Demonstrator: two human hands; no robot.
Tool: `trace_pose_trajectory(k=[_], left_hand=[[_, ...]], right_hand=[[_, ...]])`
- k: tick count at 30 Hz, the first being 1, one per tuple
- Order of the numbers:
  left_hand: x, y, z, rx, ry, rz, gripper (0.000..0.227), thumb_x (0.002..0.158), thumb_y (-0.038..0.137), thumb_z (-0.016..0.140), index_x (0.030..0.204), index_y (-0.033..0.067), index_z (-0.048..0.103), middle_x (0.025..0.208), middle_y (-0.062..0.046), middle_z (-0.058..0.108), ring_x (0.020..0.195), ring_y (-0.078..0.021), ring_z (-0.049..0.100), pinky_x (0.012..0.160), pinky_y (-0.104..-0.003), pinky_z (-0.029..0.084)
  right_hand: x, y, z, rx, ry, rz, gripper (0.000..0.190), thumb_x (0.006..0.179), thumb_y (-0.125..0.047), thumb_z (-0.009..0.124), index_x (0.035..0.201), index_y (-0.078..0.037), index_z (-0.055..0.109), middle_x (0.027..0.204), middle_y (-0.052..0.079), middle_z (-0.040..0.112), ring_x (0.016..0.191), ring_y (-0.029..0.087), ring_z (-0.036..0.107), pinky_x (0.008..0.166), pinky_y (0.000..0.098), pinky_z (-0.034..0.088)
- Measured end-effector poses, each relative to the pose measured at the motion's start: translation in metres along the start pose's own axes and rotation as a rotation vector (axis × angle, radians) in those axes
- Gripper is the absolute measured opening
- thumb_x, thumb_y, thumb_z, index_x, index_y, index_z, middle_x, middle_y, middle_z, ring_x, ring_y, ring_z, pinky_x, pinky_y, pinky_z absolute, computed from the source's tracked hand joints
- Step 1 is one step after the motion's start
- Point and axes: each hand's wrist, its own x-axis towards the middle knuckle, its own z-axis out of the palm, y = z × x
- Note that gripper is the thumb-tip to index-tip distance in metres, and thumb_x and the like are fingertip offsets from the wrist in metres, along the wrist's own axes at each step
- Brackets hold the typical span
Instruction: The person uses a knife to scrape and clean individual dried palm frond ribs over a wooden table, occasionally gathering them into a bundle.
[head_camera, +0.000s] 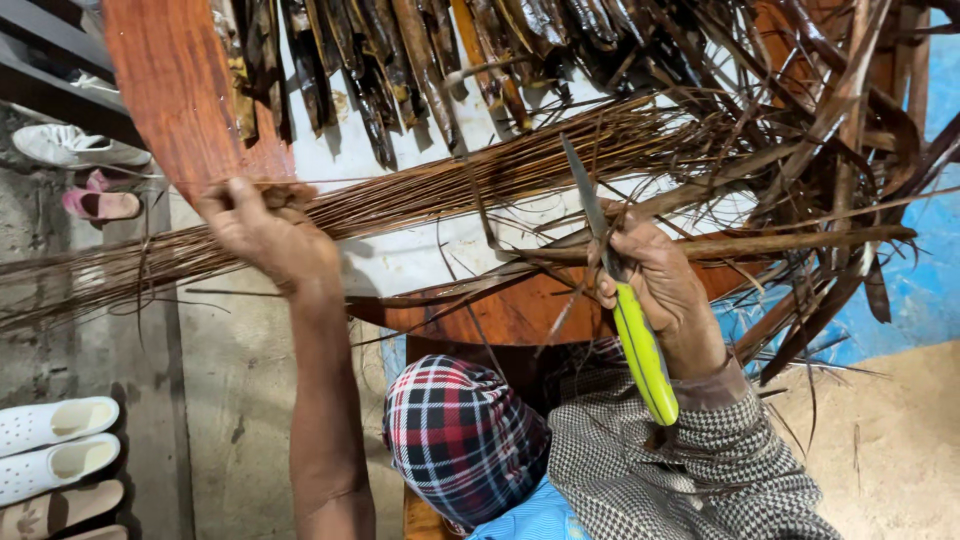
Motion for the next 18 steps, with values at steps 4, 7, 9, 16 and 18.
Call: trace_pose_trajectory(k=[4,7,9,16,18], left_hand=[[0.030,0.014,-0.031,0.037,0.049,0.040,0.005,0.104,0.016,0.058,0.104,0.0182,0.054,0.084,-0.009,0.062,0.056,-0.0283,0.071,0.046,-0.043,0.066],[0.035,0.018,-0.049,0.015,0.107,0.053,0.004,0.104,0.017,0.057,0.106,0.0179,0.054,0.089,-0.008,0.062,0.061,-0.0281,0.072,0.049,-0.041,0.068],[0.033,0.015,-0.058,0.066,0.109,0.051,0.007,0.105,0.012,0.056,0.103,0.0175,0.051,0.085,-0.010,0.059,0.056,-0.0296,0.069,0.047,-0.042,0.065],[0.024,-0.028,-0.030,0.063,0.059,-0.012,0.005,0.103,0.015,0.055,0.106,0.0172,0.053,0.087,-0.008,0.061,0.062,-0.0285,0.073,0.054,-0.039,0.068],[0.009,-0.036,-0.005,0.099,0.013,-0.049,0.009,0.103,0.012,0.055,0.108,0.0189,0.052,0.084,-0.009,0.062,0.056,-0.0311,0.073,0.049,-0.042,0.068]], right_hand=[[-0.020,-0.012,0.031,-0.012,0.039,-0.027,0.010,0.097,0.001,0.059,0.099,-0.009,0.062,0.076,0.028,0.068,0.040,0.040,0.065,0.032,0.0477,0.052],[-0.017,-0.007,0.021,-0.014,0.043,-0.038,0.013,0.096,0.001,0.061,0.099,-0.011,0.064,0.071,0.026,0.069,0.041,0.041,0.066,0.034,0.0480,0.054],[-0.007,0.006,-0.007,-0.027,0.039,-0.016,0.012,0.096,0.000,0.061,0.100,-0.011,0.063,0.074,0.026,0.070,0.041,0.041,0.067,0.033,0.0493,0.055],[-0.008,-0.001,0.014,-0.039,0.083,-0.012,0.010,0.095,-0.003,0.062,0.092,-0.012,0.059,0.073,0.023,0.072,0.038,0.038,0.066,0.031,0.0469,0.054],[-0.011,-0.001,0.016,-0.010,0.075,0.012,0.010,0.096,-0.004,0.061,0.097,-0.013,0.058,0.074,0.027,0.071,0.038,0.037,0.067,0.029,0.0476,0.054]])
